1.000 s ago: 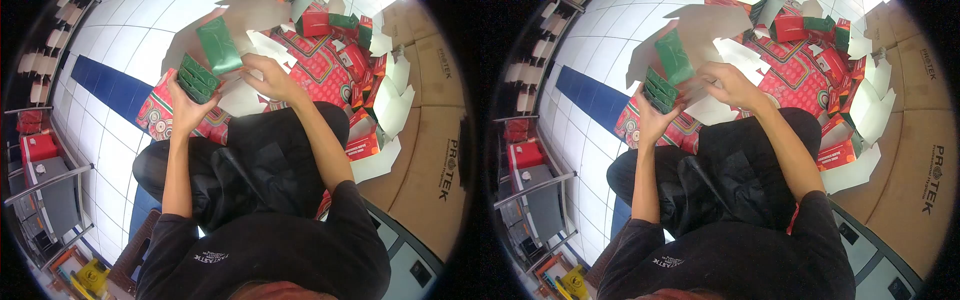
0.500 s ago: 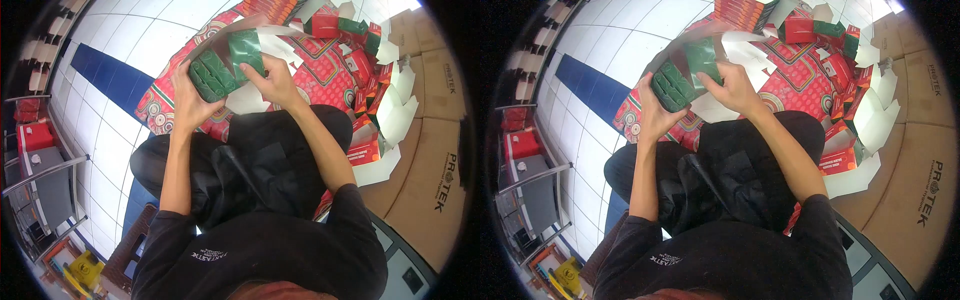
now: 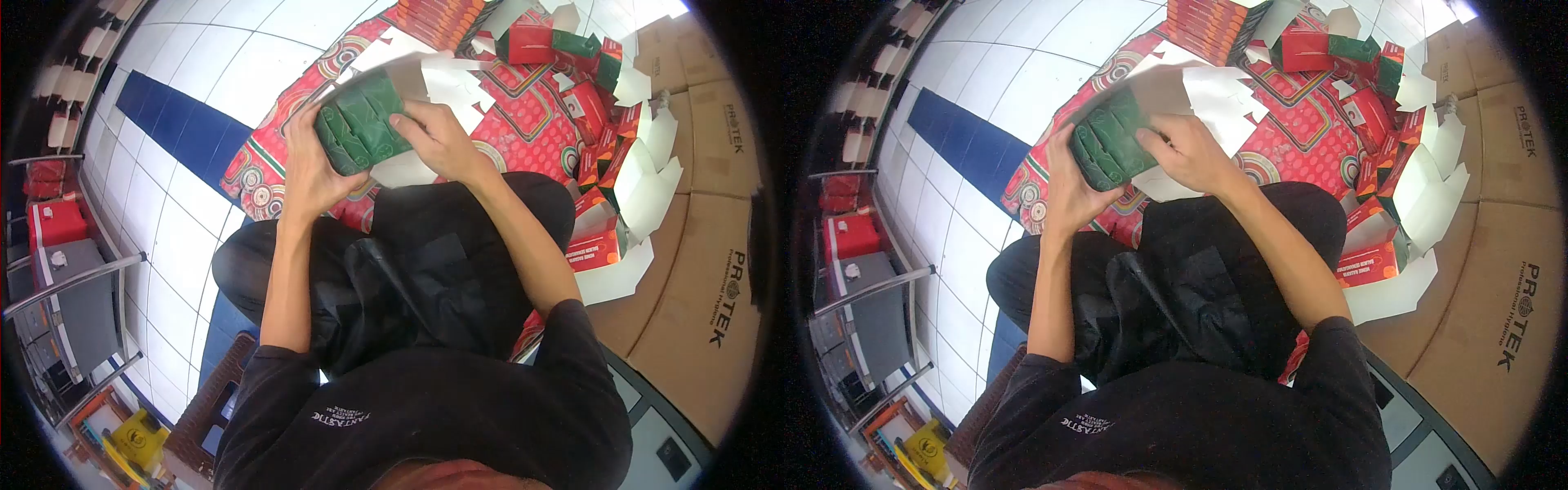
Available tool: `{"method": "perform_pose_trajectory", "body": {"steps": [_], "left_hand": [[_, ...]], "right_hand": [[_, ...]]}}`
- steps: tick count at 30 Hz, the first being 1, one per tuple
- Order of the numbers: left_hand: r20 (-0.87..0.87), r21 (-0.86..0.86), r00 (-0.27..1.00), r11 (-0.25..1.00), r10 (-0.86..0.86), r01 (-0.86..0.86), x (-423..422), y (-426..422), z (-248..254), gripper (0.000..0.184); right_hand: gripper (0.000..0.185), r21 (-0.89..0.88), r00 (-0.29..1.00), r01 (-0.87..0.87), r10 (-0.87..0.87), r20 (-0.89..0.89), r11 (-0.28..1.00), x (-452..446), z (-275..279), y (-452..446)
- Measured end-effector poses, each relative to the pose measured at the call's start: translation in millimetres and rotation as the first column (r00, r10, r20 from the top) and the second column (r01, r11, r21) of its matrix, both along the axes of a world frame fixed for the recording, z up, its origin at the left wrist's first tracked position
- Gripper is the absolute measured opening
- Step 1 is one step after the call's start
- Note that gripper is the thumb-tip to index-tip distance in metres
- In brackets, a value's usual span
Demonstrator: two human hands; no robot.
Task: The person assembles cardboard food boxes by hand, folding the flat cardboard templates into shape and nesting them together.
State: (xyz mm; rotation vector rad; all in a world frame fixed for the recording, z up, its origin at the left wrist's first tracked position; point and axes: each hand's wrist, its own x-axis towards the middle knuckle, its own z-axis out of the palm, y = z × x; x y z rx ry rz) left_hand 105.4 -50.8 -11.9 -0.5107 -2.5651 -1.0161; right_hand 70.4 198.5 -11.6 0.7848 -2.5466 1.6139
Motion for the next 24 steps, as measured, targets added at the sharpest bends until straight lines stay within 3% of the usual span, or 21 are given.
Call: {"method": "perform_pose_trajectory", "body": {"steps": [2,5,9,11,12,13,14,15,19,21,24], "left_hand": [[-0.03,-0.033,0.999,0.999,-0.04,0.039,-2,2,2,0.114],[-0.066,-0.076,0.995,0.995,-0.071,0.066,-3,5,1,0.114],[-0.063,-0.077,0.997,0.996,-0.048,0.043,0,6,-2,0.114],[-0.067,-0.054,0.997,0.998,-0.027,0.024,-2,5,-1,0.114],[-0.068,-0.024,0.998,1.0,0.0,-0.002,-2,6,0,0.115],[-0.067,-0.023,0.998,1.0,-0.006,0.004,-2,6,0,0.115],[-0.045,0.066,0.999,0.998,0.02,-0.017,-1,7,0,0.116],[-0.023,0.155,0.999,0.987,0.04,-0.036,-1,7,1,0.117],[0.01,0.228,1.0,0.974,-0.001,-0.002,3,6,4,0.122],[0.033,0.196,0.999,0.981,-0.007,0.0,6,3,6,0.125],[0.073,0.178,0.997,0.983,0.041,-0.053,6,-3,0,0.13]], "right_hand": [[0.034,-0.041,0.951,0.152,-0.135,0.278,0.988,7,11,-4],[0.037,-0.189,0.972,0.162,-0.123,0.202,0.968,5,4,-6],[0.035,-0.165,0.981,0.108,-0.078,0.177,0.98,4,4,-8],[0.036,-0.324,0.944,0.194,-0.087,0.317,0.926,0,-5,-1],[0.043,-0.361,0.843,0.241,-0.01,0.537,0.901,-7,-5,14],[0.043,-0.36,0.842,0.246,-0.015,0.539,0.9,-15,-10,19],[0.04,-0.237,0.883,0.431,-0.352,0.311,0.871,-22,-18,24],[0.038,-0.168,0.781,0.619,-0.625,0.021,0.767,-30,-26,28],[0.034,-0.255,0.67,0.728,-0.739,0.073,0.636,-49,-52,39],[0.033,-0.278,0.838,0.546,-0.52,0.169,0.79,-44,-44,43],[0.035,-0.27,0.845,0.534,-0.501,0.185,0.801,-41,-33,38]]}}
